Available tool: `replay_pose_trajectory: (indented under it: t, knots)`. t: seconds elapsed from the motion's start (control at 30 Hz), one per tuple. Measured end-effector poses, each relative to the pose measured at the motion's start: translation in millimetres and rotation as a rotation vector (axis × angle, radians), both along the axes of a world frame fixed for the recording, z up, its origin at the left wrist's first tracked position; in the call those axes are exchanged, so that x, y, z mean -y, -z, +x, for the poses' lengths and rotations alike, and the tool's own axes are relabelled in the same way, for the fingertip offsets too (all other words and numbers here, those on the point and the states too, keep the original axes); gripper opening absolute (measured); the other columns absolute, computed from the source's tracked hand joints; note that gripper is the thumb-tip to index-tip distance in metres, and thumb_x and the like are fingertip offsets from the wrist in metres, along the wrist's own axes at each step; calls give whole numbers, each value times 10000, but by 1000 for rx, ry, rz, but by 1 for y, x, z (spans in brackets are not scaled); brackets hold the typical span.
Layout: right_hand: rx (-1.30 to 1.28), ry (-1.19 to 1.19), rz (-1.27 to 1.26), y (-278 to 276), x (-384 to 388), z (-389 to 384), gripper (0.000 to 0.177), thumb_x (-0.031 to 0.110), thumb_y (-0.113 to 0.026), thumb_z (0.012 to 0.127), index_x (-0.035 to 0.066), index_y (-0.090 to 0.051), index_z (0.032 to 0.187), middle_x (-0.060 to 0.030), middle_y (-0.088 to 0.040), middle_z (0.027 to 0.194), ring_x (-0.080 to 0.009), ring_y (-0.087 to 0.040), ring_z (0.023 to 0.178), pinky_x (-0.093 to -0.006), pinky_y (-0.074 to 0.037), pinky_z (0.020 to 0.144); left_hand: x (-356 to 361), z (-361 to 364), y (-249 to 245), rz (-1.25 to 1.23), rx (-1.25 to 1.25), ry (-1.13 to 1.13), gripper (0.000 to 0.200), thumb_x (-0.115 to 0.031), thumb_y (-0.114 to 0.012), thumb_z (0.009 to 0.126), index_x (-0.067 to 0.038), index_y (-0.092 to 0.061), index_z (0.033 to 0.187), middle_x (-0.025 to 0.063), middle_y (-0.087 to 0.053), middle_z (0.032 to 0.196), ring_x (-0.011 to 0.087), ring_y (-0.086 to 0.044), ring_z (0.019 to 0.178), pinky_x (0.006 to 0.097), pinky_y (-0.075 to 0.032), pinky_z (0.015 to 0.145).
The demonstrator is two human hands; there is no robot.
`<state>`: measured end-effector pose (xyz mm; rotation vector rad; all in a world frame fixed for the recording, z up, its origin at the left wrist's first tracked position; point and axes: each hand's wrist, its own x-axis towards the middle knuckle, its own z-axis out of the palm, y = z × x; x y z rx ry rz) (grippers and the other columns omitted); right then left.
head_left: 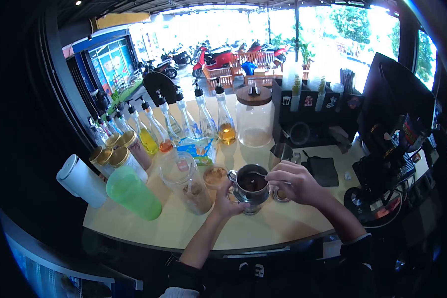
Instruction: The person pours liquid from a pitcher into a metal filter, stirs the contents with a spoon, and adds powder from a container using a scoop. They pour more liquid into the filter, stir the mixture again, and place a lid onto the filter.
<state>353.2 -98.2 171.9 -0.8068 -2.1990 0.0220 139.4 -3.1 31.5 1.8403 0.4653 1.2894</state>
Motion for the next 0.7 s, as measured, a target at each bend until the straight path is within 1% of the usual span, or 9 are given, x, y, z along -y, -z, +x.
replay_pose_trajectory:
  t: [0.1,0.2,0.27,0.33,0.4,0.53,0.6,0.63,0.7]
  knots:
    - [-42,-54,-39,2,5,-4,126,44,-644,828,30,-597,944,-97,-576,803,-270,-586,731,-377,-479,621,-1,2,0,16,45,25,819,-551,-817,578,11,-585,1127,100,-627,1027,224,-618,962,357,-484,835]
    - [-34,0,3,0,4,2,123,50,-638,841,26,-601,955,-101,-581,813,-274,-591,741,-374,-481,628,-3,3,0,52,53,13,812,-537,-822,575,13,-586,1124,108,-626,1034,231,-623,968,359,-486,836]
    - [-66,39,-53,0,4,0,116,49,-637,841,32,-601,950,-100,-580,814,-278,-591,740,-375,-482,633,-2,1,0,52,44,10,808,-528,-824,574,16,-585,1122,109,-625,1037,231,-622,970,358,-486,837]
    - [-67,-28,-60,0,6,-4,117,51,-638,842,35,-602,952,-97,-583,819,-278,-589,735,-374,-481,634,-4,2,-1,63,47,7,804,-518,-826,573,18,-585,1121,110,-623,1039,232,-621,972,357,-486,837]
    - [-22,-21,-43,0,8,-4,126,52,-638,843,36,-603,962,-95,-578,819,-279,-587,732,-375,-480,635,-4,4,-1,82,64,17,790,-504,-828,570,9,-585,1120,108,-619,1037,226,-615,966,355,-481,844]
    - [-11,57,-15,3,4,-7,141,67,-653,831,45,-590,955,-91,-562,813,-274,-588,734,-376,-479,629,0,-2,-2,26,35,13,779,-490,-832,567,-5,-587,1126,111,-617,1048,224,-611,978,359,-481,849]
    - [61,2,43,1,7,-11,154,68,-663,814,43,-584,943,-86,-564,815,-271,-591,736,-372,-484,629,-1,-3,-3,-6,-20,39,842,-436,-847,568,-24,-530,1231,114,-592,1136,224,-591,1051,365,-464,899]
    - [80,-12,96,3,6,-13,164,59,-669,799,44,-586,938,-82,-568,819,-270,-596,741,-366,-492,633,0,-4,-5,2,-25,42,842,-436,-847,568,-24,-530,1231,114,-592,1136,224,-591,1051,365,-464,899]
    - [76,14,102,4,2,-7,169,61,-676,793,47,-588,936,-81,-572,818,-267,-598,741,-362,-494,634,3,-7,-14,-50,-46,61,945,-394,-862,574,-41,-433,1338,117,-539,1250,243,-526,1170,387,-432,966]
